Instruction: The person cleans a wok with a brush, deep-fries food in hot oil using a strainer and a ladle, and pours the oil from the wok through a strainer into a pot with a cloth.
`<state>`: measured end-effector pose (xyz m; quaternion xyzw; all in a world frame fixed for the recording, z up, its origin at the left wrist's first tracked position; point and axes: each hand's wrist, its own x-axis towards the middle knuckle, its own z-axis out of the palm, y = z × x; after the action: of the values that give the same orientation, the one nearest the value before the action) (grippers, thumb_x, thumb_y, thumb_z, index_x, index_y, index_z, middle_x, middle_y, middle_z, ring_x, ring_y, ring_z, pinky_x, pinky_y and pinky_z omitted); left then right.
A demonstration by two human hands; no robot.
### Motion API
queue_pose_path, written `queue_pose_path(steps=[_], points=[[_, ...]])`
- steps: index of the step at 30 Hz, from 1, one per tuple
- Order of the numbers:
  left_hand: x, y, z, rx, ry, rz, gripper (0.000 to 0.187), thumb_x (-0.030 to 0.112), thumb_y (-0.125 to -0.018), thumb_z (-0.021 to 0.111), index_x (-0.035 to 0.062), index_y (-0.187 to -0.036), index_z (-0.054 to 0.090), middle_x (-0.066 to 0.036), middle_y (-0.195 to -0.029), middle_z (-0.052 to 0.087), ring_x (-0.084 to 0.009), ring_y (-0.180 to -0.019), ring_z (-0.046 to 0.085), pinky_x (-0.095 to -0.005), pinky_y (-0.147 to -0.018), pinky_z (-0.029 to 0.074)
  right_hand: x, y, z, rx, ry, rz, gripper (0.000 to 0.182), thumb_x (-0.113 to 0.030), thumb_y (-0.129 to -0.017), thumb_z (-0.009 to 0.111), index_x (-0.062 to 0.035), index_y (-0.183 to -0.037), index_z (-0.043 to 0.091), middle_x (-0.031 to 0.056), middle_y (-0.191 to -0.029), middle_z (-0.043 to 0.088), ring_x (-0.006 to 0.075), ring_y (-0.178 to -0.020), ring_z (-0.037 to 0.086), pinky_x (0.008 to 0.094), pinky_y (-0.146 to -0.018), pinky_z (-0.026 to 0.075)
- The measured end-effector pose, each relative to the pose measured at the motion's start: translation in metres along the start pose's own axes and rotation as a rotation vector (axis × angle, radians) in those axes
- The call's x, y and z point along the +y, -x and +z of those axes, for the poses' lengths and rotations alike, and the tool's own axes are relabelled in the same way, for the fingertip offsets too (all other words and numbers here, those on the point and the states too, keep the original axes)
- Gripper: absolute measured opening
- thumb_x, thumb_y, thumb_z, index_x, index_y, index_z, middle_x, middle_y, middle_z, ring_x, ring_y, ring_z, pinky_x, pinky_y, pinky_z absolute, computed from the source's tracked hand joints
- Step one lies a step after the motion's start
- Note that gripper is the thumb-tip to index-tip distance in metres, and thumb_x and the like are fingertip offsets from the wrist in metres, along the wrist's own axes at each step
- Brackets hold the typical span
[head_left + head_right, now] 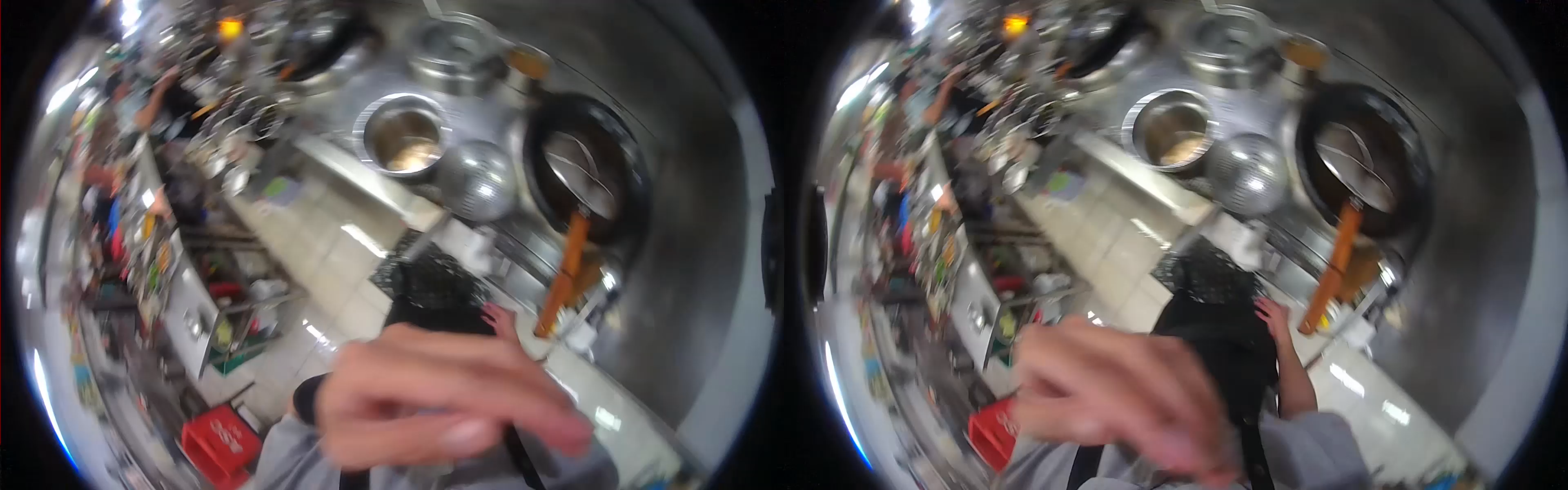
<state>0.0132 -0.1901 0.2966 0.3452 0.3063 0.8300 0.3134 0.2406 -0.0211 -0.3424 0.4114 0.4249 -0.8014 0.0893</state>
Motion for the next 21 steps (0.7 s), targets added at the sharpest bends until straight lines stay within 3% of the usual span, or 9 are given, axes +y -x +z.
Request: queue_pose_path(steps=[1, 2, 3, 5, 9, 12, 15, 18, 21], points=[[0.001, -0.002, 0.009, 0.015, 0.072, 0.029, 0.032, 0.012, -0.102, 0.055, -0.0149, -0.1, 0.071, -0.032, -0.103, 0.07, -0.0394, -0.092, 0.069, -0.0457, -0.08, 0.057, 0.003, -0.003, -0.005, -0.062, -0.01, 0.153, 0.039, -0.027, -0.107, 0.049, 0.0021, -0.128, 0.063, 0.0126, -0.126, 0.07, 0.023, -0.111, 0.069, 0.0373, -0.089, 0.058], [0.003, -0.004, 0.019, 0.028, 0.143, 0.059, 0.037, 0.021, -0.104, 0.056, -0.012, -0.097, 0.072, -0.031, -0.102, 0.071, -0.0381, -0.091, 0.069, -0.0436, -0.077, 0.058, -0.016, 0.014, 0.013, 0.042, 0.164, 0.246, 0.041, -0.028, -0.1, 0.067, 0.0028, -0.126, 0.063, 0.0126, -0.119, 0.073, 0.0199, -0.104, 0.071, 0.0343, -0.083, 0.058], [-0.005, -0.006, 0.037, 0.021, 0.141, 0.121, 0.043, 0.027, -0.105, 0.054, -0.0094, -0.091, 0.071, -0.031, -0.1, 0.071, -0.0368, -0.088, 0.069, -0.0423, -0.075, 0.058, -0.009, 0.009, 0.008, 0.074, 0.319, 0.296, 0.035, -0.029, -0.093, 0.077, -0.0013, -0.113, 0.07, 0.0105, -0.111, 0.075, 0.018, -0.098, 0.071, 0.0355, -0.081, 0.057], [-0.013, -0.007, 0.047, -0.069, 0.134, 0.216, 0.045, 0.029, -0.105, 0.053, -0.0098, -0.091, 0.071, -0.031, -0.1, 0.071, -0.0368, -0.087, 0.069, -0.0423, -0.075, 0.058, -0.008, 0.006, 0.003, 0.167, 0.634, 0.214, 0.032, -0.032, -0.087, 0.081, -0.0024, -0.094, 0.072, 0.0065, -0.078, 0.072, 0.0161, -0.065, 0.068, 0.0285, -0.055, 0.051], [-0.026, -0.002, 0.056, -0.193, 0.163, 0.291, 0.049, 0.031, -0.106, 0.052, -0.0107, -0.091, 0.071, -0.032, -0.099, 0.071, -0.0369, -0.086, 0.069, -0.0423, -0.075, 0.058, -0.036, 0.013, 0.001, 0.137, 1.056, 0.204, 0.026, -0.022, -0.086, 0.078, 0.0027, -0.087, 0.071, 0.0101, -0.075, 0.074, 0.0178, -0.062, 0.07, 0.0332, -0.053, 0.053], [-0.033, -0.004, 0.057, -0.254, 0.183, 0.284, 0.051, 0.033, -0.106, 0.051, -0.0114, -0.092, 0.071, -0.032, -0.099, 0.071, -0.037, -0.085, 0.069, -0.0423, -0.076, 0.058, -0.023, 0.012, -0.012, 0.152, 0.8, 0.153, 0.028, -0.024, -0.088, 0.075, 0.0037, -0.092, 0.07, 0.0138, -0.078, 0.075, 0.0194, -0.065, 0.072, 0.0341, -0.055, 0.055], [-0.036, -0.011, 0.054, -0.318, 0.18, 0.243, 0.054, 0.035, -0.106, 0.05, -0.0121, -0.092, 0.071, -0.033, -0.098, 0.071, -0.037, -0.084, 0.069, -0.0422, -0.076, 0.058, 0.006, 0.003, -0.032, 0.17, 0.736, 0.095, 0.027, -0.021, -0.09, 0.073, 0.0043, -0.099, 0.068, 0.0164, -0.086, 0.077, 0.0208, -0.068, 0.073, 0.0336, -0.057, 0.057], [-0.041, -0.017, 0.05, -0.348, 0.17, 0.192, 0.057, 0.037, -0.106, 0.049, -0.0128, -0.092, 0.071, -0.033, -0.098, 0.071, -0.037, -0.084, 0.069, -0.0422, -0.076, 0.058, -0.026, 0.038, -0.01, 0.13, 0.736, 0.08, 0.034, -0.022, -0.094, 0.07, 0.0066, -0.112, 0.064, 0.0184, -0.096, 0.077, 0.0219, -0.076, 0.074, 0.0323, -0.063, 0.058], [-0.043, -0.019, 0.049, -0.389, 0.163, 0.148, 0.06, 0.039, -0.107, 0.048, -0.0135, -0.093, 0.071, -0.033, -0.097, 0.071, -0.0371, -0.083, 0.069, -0.0422, -0.076, 0.058, -0.025, 0.064, -0.007, 0.151, 0.083, 0.002, 0.039, -0.026, -0.102, 0.06, 0.0081, -0.122, 0.059, 0.019, -0.101, 0.076, 0.024, -0.087, 0.075, 0.0351, -0.074, 0.059]])
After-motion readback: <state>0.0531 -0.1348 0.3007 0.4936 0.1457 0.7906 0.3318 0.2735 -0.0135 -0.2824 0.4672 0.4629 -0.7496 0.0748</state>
